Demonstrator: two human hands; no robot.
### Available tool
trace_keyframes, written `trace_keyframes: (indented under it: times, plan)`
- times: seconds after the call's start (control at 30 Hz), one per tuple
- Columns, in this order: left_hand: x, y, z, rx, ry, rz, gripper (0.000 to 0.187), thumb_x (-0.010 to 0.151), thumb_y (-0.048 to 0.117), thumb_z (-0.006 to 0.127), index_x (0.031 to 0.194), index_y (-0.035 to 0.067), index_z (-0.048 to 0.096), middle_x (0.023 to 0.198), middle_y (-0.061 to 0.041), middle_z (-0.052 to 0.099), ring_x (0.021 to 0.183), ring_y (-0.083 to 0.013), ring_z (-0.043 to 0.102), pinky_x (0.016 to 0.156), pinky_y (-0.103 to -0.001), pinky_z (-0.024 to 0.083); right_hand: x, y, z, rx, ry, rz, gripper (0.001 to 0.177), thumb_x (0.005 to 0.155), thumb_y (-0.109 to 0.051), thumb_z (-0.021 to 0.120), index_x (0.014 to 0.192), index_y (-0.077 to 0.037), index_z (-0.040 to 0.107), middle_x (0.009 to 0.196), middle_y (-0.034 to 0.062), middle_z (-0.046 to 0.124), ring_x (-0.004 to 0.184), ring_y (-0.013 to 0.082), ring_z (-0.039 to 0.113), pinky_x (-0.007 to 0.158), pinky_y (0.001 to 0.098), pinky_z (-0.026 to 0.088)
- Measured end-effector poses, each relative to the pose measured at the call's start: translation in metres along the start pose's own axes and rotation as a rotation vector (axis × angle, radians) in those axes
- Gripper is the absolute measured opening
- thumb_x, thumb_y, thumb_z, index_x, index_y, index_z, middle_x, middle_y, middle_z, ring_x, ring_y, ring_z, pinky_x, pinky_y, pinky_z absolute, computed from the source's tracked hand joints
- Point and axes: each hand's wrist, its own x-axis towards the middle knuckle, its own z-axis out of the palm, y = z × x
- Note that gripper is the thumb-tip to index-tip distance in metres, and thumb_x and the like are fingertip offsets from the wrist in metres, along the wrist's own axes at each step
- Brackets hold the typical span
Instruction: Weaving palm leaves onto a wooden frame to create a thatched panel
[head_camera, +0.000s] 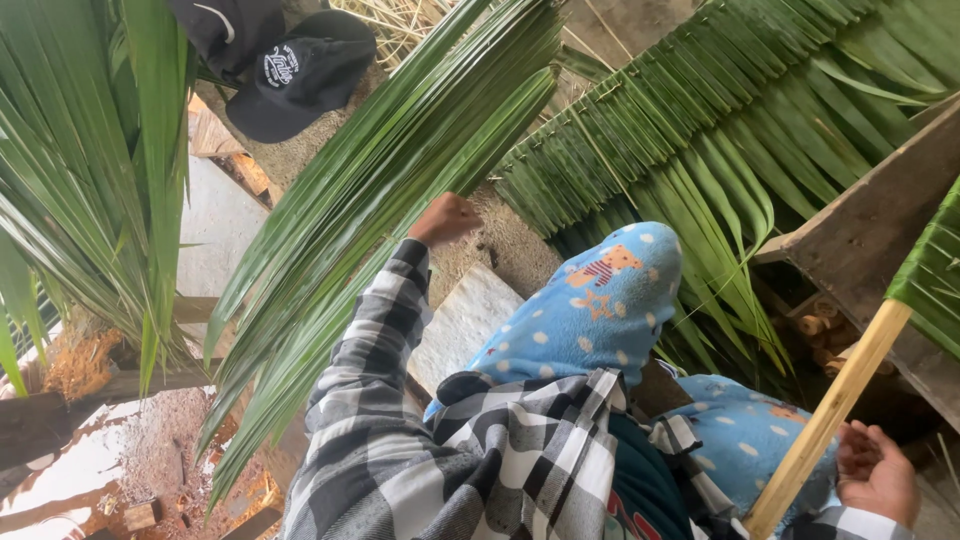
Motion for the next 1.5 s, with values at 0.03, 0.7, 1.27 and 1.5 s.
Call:
trace_keyframes:
  times: [0.03,0.7,1.27,1.5]
  plan:
    - [0.005,-0.008,0.001,0.058,0.081,0.051,0.010,0.089,0.017,0.077,0.086,0.008,0.076,0.088,-0.010,0.077,0.066,-0.0154,0.071,0.053,-0.025,0.059,-0.001,0.000,0.001,0.014,-0.001,-0.017,0.016,0.104,-0.035,0.068,0.105,-0.019,0.070,0.096,-0.0096,0.076,0.074,-0.0097,0.070,0.060,0.0008,0.053]
    - [-0.053,0.005,0.017,0.138,0.295,0.142,0.033,0.093,0.003,0.049,0.105,0.014,0.077,0.124,-0.008,0.075,0.093,-0.0204,0.076,0.080,-0.034,0.065,0.046,0.018,-0.023,0.035,-0.138,0.002,0.020,0.106,-0.036,0.063,0.112,-0.017,0.068,0.101,-0.0087,0.075,0.079,-0.0077,0.071,0.058,0.0026,0.052]
    - [0.012,-0.072,-0.078,0.516,1.128,0.093,0.006,0.087,0.009,0.079,0.091,0.008,0.074,0.090,-0.010,0.067,0.076,-0.0180,0.058,0.063,-0.028,0.054,0.052,0.024,-0.029,0.040,-0.158,0.004,0.021,0.108,-0.038,0.062,0.113,-0.019,0.069,0.098,-0.0113,0.072,0.080,-0.0079,0.066,0.064,0.0040,0.050]
    - [0.027,-0.076,-0.097,0.401,1.020,-0.023,0.028,0.096,0.034,0.072,0.109,0.008,0.076,0.111,-0.011,0.070,0.095,-0.0232,0.057,0.090,-0.039,0.044,0.075,0.033,-0.038,0.017,-0.119,0.036,0.021,0.105,-0.040,0.064,0.110,-0.021,0.071,0.094,-0.0127,0.072,0.073,-0.0079,0.062,0.062,0.0038,0.049]
